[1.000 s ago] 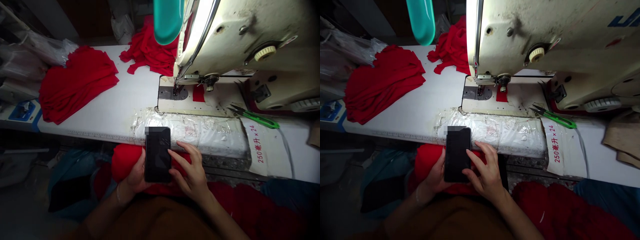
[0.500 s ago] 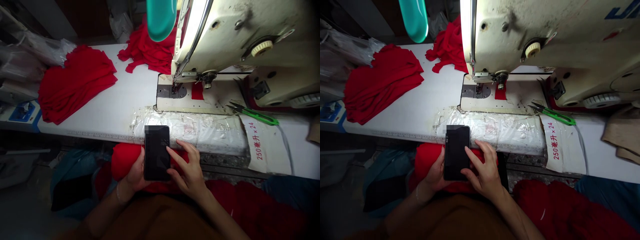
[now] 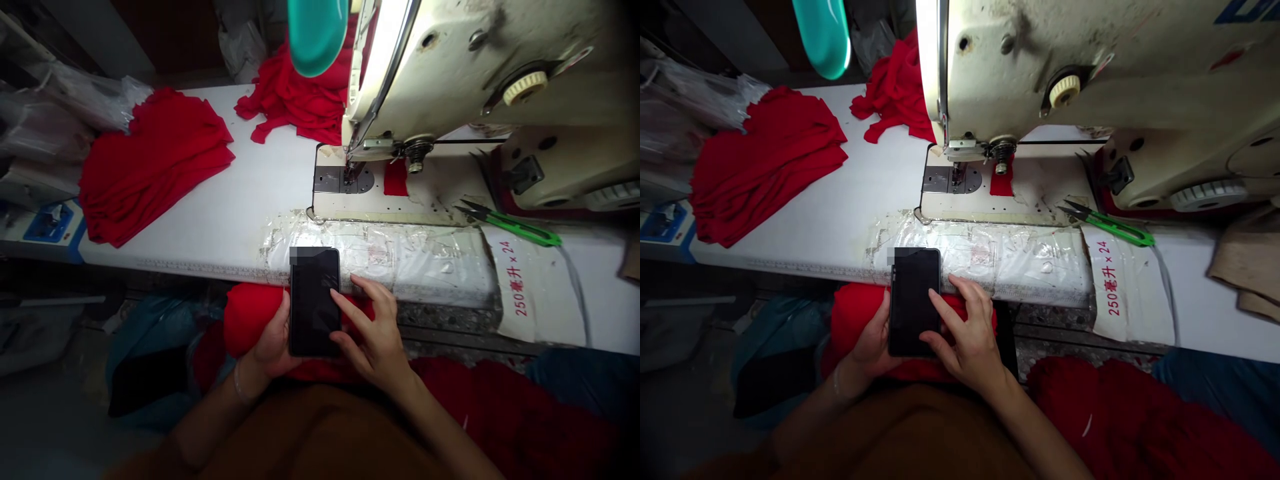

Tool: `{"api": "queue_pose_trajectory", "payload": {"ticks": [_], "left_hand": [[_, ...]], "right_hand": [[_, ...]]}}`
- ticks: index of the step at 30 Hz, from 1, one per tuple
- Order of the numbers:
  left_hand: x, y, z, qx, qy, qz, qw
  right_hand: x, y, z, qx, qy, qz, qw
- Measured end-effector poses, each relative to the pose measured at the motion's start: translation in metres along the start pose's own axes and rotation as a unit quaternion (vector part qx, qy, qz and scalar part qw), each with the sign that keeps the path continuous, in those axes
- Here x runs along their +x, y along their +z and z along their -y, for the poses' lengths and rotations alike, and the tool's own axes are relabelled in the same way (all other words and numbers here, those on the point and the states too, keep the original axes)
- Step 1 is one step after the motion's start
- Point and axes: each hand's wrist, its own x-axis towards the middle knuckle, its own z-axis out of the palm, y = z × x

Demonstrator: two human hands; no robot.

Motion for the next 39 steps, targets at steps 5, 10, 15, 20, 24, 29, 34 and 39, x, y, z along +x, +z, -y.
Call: {"api": "queue_pose_trajectory", "payload": {"ticks": [5, 10, 15, 20, 24, 29, 34, 39], "left_hand": [[-0.001, -0.003, 0.000, -0.001, -0.001, 0.009, 1.000], [0.000, -0.005, 0.000, 0.003, 0.004, 0.018, 1.000], [0.002, 0.000, -0.001, 0.020, -0.001, 0.026, 0.999], [0.002, 0.000, 0.000, 0.015, 0.008, 0.044, 0.999], [0.001, 0.000, 0.001, 0.008, 0.001, 0.040, 0.999], [0.002, 0.003, 0.001, 0.008, 0.007, 0.028, 1.000], [0.003, 0.003, 0.001, 0.010, 0.016, -0.005, 1.000], [0.002, 0.004, 0.000, 0.018, 0.016, -0.010, 1.000]], "right_hand": [[0.001, -0.001, 0.001, 0.007, -0.008, -0.005, 1.000], [0.002, -0.002, 0.001, 0.011, -0.016, -0.004, 1.000], [-0.004, -0.003, 0.002, 0.021, -0.048, -0.007, 0.999], [-0.017, -0.003, 0.005, 0.044, -0.057, 0.010, 0.997], [-0.021, 0.000, 0.008, 0.054, -0.064, 0.017, 0.996], [-0.017, 0.003, 0.008, 0.040, -0.059, 0.012, 0.997], [-0.015, 0.002, 0.007, 0.025, -0.041, 0.015, 0.999], [-0.016, -0.003, 0.008, 0.024, -0.045, -0.010, 0.999]]}}
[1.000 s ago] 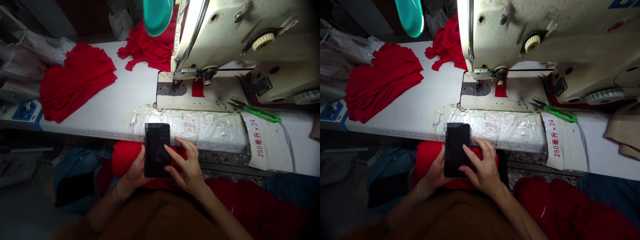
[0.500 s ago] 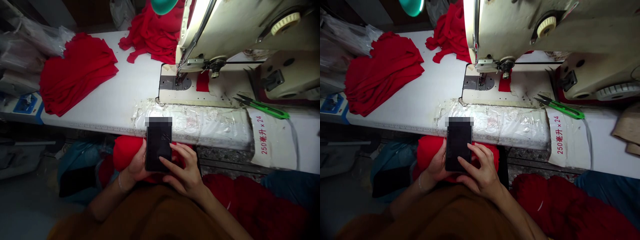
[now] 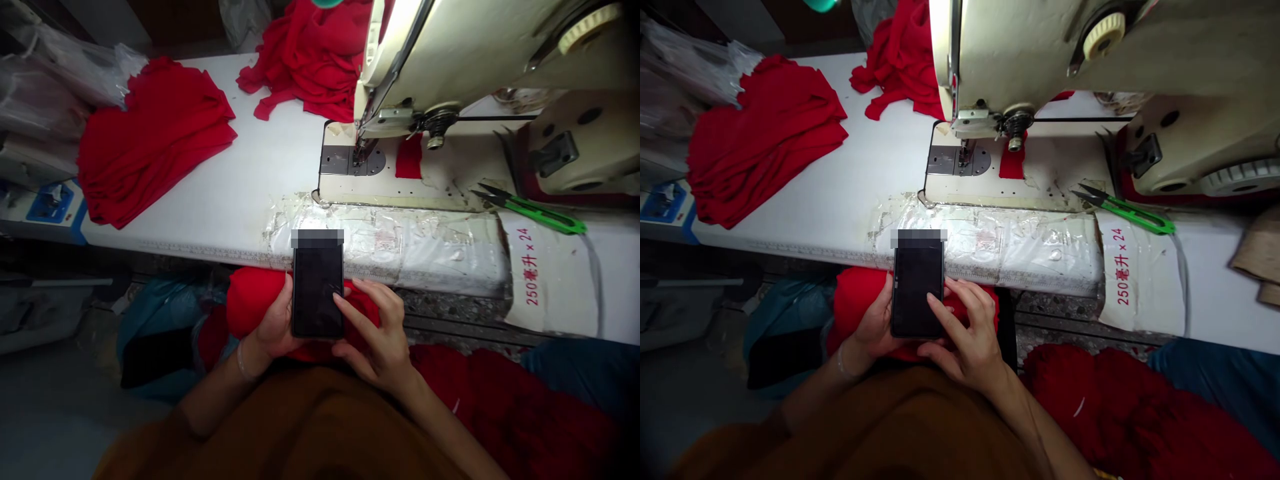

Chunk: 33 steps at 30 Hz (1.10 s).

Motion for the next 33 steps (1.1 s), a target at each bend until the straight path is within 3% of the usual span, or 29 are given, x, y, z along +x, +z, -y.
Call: {"api": "queue_pose_trajectory", "payload": {"ticks": [6, 14, 23, 29, 33], "left_hand": [[-0.001, 0.000, -0.001, -0.008, -0.014, 0.053, 0.998], [-0.002, 0.004, -0.001, -0.025, -0.016, 0.007, 1.000], [-0.003, 0.009, 0.000, -0.025, -0.007, -0.002, 1.000], [-0.001, 0.005, 0.004, -0.006, 0.006, -0.014, 1.000], [-0.001, 0.000, 0.005, -0.017, 0.004, -0.021, 1.000]], "right_hand": [[-0.008, -0.005, 0.006, 0.018, -0.013, -0.023, 0.999], [-0.022, -0.007, 0.014, 0.037, -0.025, -0.017, 0.999], [-0.030, 0.000, 0.014, 0.047, -0.017, -0.003, 0.999], [-0.021, 0.011, 0.025, 0.010, -0.013, 0.040, 0.999], [-0.013, 0.014, 0.031, 0.001, -0.035, 0.027, 0.999]]}}
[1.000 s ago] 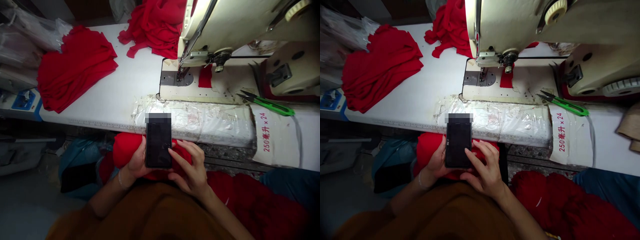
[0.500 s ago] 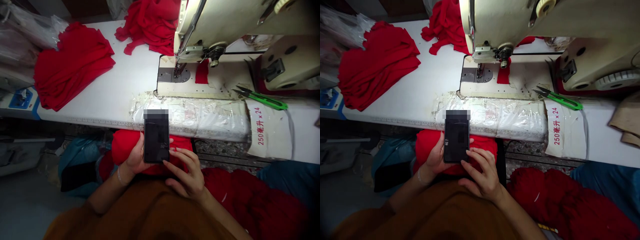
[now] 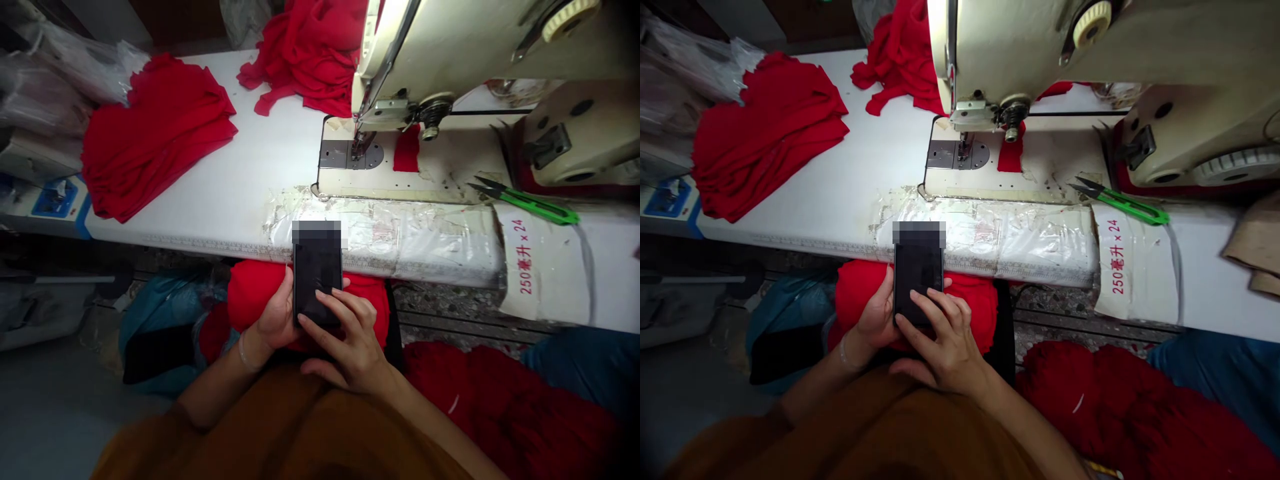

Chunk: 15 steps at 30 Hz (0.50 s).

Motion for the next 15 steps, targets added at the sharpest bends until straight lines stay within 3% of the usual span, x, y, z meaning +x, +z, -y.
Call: {"api": "queue_pose_trajectory", "payload": {"ticks": [9, 15], "left_hand": [[-0.004, -0.006, 0.000, -0.017, -0.014, 0.059, 0.998], [-0.004, -0.004, -0.001, 0.012, 0.012, 0.049, 0.999]], "right_hand": [[0.019, -0.011, -0.019, -0.050, 0.019, -0.021, 0.998], [0.031, -0.013, -0.024, -0.059, 0.000, -0.043, 0.997]]}}
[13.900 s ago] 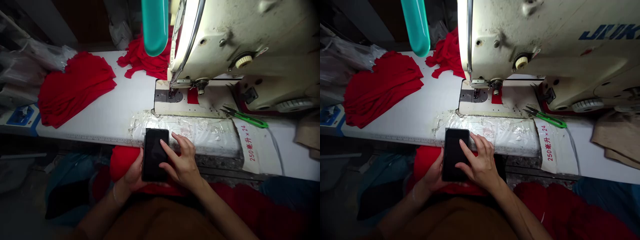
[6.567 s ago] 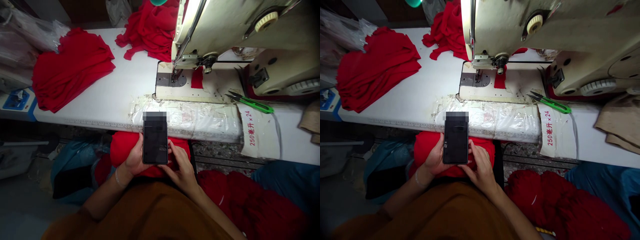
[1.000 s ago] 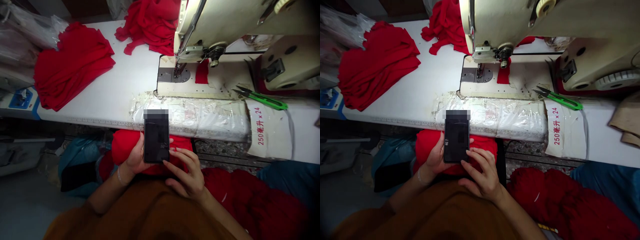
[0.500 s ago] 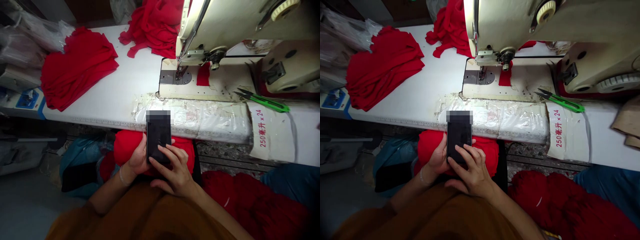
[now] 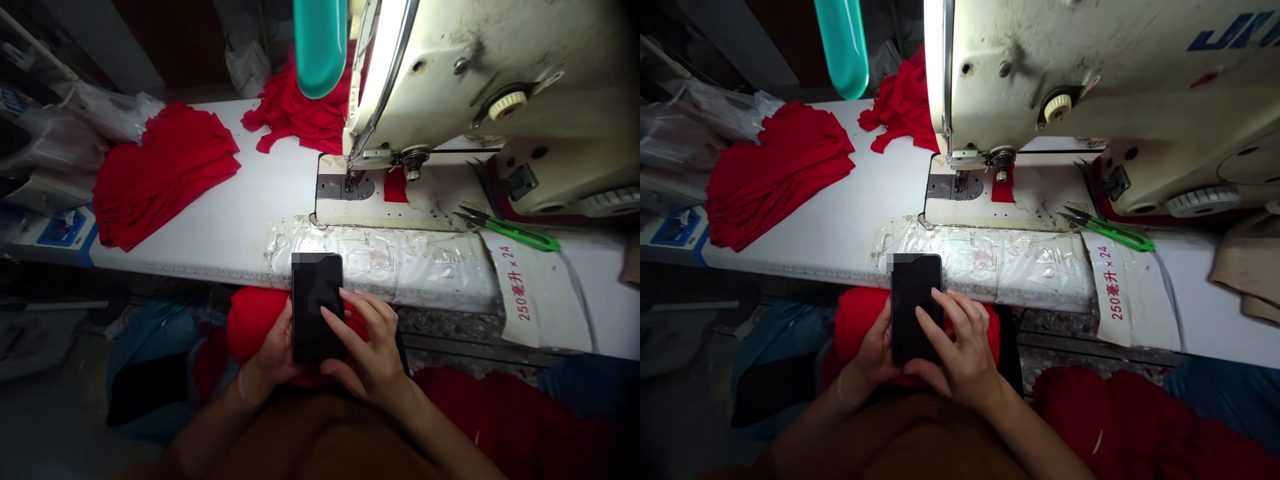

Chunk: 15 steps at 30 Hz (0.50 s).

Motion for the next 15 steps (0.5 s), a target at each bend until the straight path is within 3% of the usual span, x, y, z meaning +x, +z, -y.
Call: {"api": "queue_pose_trajectory", "payload": {"ticks": [10, 15], "left_hand": [[0.0014, -0.0049, 0.0001, -0.021, 0.011, -0.012, 1.000], [-0.0003, -0.0032, -0.0009, -0.039, -0.006, 0.017, 0.999]], "right_hand": [[0.0038, 0.0057, -0.0050, -0.003, 0.022, 0.033, 0.999], [-0.0015, 0.0082, -0.0014, 0.012, 0.011, 0.049, 0.999]]}}
